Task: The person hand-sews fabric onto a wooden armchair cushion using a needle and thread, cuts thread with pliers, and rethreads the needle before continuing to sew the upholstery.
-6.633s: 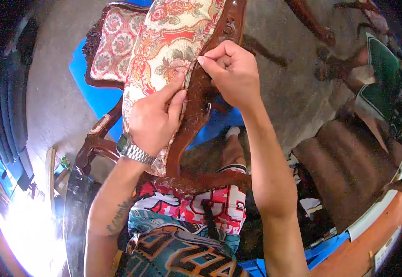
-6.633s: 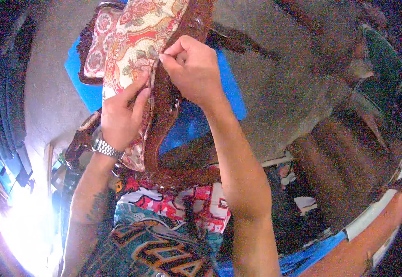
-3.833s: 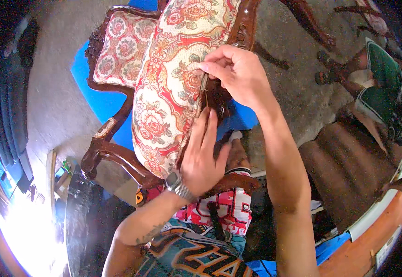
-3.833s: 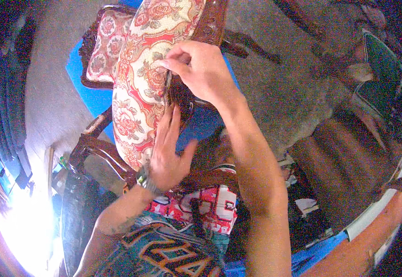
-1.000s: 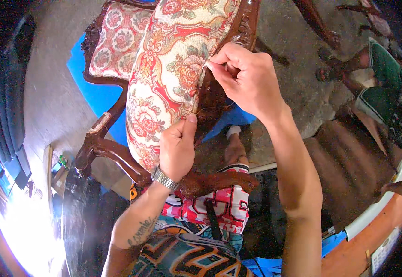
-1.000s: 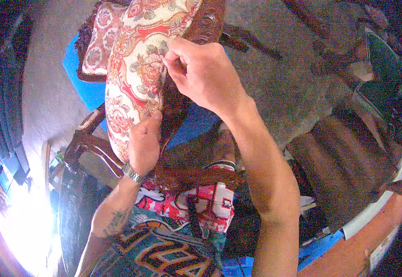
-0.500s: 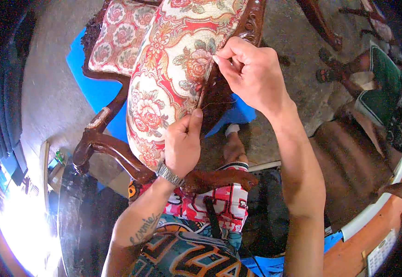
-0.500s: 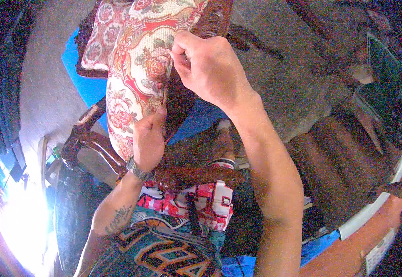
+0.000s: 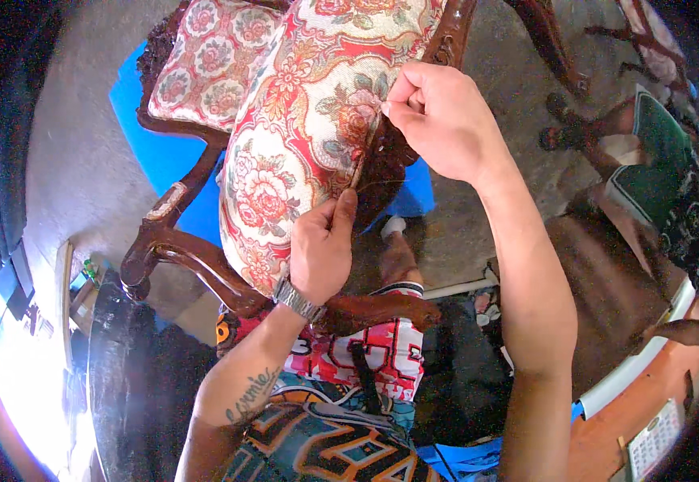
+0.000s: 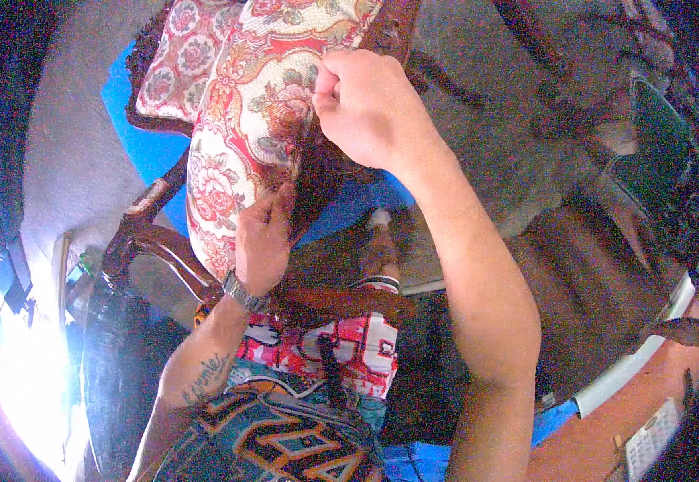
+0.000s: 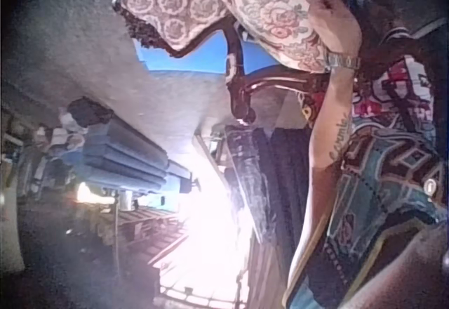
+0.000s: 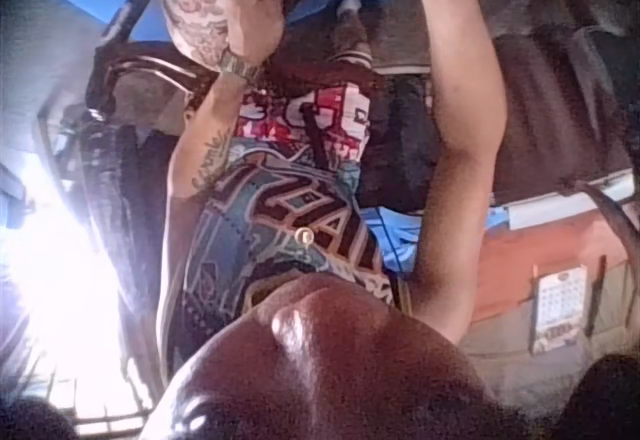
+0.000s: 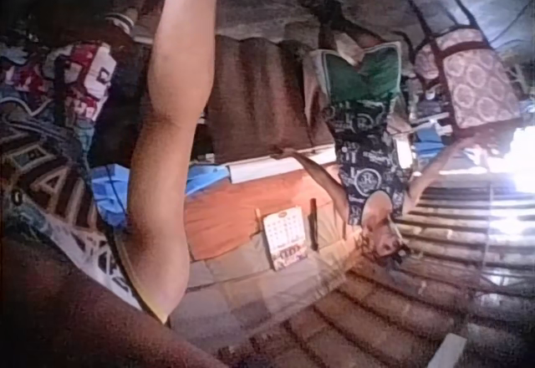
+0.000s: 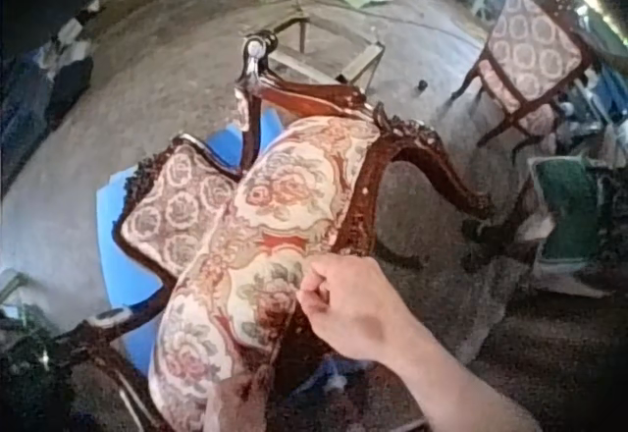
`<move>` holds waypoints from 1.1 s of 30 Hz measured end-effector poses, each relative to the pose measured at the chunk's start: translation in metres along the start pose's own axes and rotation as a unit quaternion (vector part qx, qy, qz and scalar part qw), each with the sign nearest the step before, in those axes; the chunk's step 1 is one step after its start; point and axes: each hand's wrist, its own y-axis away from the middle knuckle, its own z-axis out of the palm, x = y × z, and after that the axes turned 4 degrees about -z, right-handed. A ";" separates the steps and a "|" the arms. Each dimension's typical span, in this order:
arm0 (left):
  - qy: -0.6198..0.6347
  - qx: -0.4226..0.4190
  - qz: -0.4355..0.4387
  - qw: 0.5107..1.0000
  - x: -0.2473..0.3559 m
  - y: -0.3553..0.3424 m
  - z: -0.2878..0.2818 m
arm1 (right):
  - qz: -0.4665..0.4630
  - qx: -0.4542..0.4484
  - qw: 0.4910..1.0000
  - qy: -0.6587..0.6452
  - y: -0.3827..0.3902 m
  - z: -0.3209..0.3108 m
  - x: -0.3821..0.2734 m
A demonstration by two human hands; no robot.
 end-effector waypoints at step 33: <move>-0.016 -0.020 0.047 0.999 -0.003 -0.003 -0.016 | 0.078 -0.063 0.994 0.031 -0.007 0.002 -0.010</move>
